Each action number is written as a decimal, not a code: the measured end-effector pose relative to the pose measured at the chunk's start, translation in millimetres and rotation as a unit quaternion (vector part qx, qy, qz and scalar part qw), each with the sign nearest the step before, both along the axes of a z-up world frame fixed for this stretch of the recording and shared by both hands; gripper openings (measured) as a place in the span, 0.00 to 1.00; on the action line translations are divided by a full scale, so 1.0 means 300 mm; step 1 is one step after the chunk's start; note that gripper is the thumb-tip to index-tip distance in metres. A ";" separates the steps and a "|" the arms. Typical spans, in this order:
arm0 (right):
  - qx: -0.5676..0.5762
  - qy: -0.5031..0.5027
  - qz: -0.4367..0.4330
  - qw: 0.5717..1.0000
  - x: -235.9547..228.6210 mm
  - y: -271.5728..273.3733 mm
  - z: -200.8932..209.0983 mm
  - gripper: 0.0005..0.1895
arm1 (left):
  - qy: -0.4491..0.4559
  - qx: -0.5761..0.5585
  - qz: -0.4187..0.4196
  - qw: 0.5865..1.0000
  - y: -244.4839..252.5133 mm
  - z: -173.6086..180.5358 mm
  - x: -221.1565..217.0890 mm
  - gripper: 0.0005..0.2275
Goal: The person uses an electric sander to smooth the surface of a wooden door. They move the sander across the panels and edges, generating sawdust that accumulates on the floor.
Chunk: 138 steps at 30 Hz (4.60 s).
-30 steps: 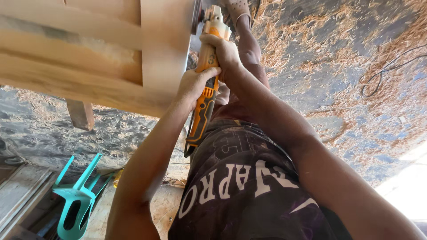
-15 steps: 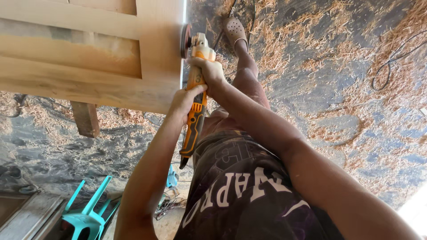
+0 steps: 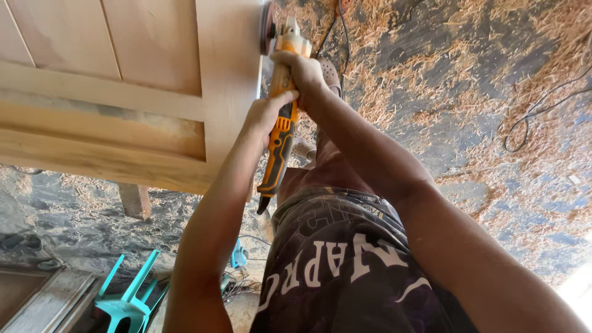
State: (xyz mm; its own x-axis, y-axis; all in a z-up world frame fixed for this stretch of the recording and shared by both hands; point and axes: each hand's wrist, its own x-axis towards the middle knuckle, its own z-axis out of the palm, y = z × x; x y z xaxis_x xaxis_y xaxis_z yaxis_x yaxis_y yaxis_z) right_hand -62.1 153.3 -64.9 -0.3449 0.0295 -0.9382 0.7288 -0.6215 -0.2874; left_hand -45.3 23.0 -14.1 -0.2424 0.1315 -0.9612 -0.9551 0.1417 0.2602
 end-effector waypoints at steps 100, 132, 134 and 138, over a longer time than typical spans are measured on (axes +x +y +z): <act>0.163 0.429 0.731 0.505 0.919 -0.205 -0.070 0.28 | 0.293 -0.181 0.656 0.672 0.401 -0.755 1.265 0.46; 0.187 0.407 0.617 0.647 0.122 0.301 -0.139 0.21 | 0.305 -0.072 0.592 0.742 0.777 -0.768 0.497 0.35; 0.164 0.377 0.614 0.673 0.005 0.387 -0.165 0.20 | 0.305 -0.073 0.573 0.757 0.840 -0.741 0.378 0.35; 0.203 0.386 0.591 0.679 -0.222 0.545 -0.214 0.19 | 0.294 -0.070 0.539 0.786 0.941 -0.674 0.128 0.33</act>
